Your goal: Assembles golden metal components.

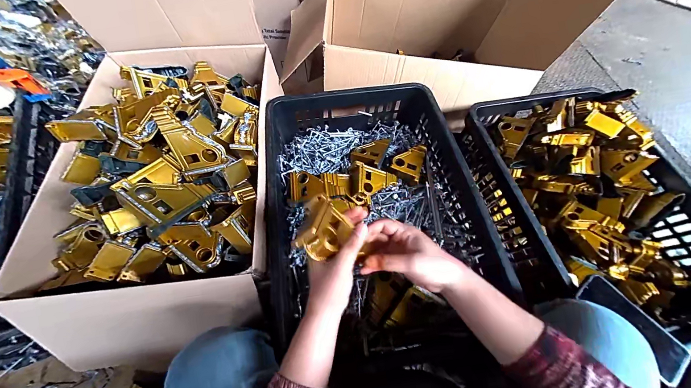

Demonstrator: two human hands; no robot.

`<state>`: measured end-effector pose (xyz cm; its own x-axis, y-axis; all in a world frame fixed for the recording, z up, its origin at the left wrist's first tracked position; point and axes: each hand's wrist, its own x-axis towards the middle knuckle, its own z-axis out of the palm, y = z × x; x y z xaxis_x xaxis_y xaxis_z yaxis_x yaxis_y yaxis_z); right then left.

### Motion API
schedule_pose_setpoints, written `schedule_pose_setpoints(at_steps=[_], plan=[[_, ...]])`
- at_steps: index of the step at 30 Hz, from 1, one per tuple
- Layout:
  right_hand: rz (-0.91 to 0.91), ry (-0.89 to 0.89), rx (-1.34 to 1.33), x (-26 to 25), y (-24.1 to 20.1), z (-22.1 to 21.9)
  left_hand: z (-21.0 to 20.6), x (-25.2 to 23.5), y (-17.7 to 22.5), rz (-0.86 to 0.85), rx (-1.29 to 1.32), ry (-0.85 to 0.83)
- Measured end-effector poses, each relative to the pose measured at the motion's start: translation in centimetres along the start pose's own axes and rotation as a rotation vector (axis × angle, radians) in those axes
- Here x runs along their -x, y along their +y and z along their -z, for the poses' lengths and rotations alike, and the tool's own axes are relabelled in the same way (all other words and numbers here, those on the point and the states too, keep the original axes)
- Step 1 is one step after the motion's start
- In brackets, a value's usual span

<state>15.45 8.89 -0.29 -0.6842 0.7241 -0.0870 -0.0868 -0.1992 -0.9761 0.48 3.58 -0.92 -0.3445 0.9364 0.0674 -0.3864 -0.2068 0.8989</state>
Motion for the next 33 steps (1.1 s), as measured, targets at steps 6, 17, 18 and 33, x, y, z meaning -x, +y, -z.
schedule_pose_setpoints(at_steps=[6,17,18,33], plan=[[-0.689,-0.045,1.067,-1.6,5.4,-7.2,2.8,-0.8,6.5,-0.184,-0.106,0.394],[-0.669,0.222,-0.125,-1.1,8.5,-9.9,5.5,0.6,10.2,-0.119,0.141,0.314],[-0.676,0.218,-0.169,-1.1,8.5,-9.9,5.6,0.5,10.3,-0.102,0.162,0.308],[-0.818,0.233,-0.083,-3.5,8.0,-9.3,4.7,0.9,10.3,0.004,0.194,0.339]])
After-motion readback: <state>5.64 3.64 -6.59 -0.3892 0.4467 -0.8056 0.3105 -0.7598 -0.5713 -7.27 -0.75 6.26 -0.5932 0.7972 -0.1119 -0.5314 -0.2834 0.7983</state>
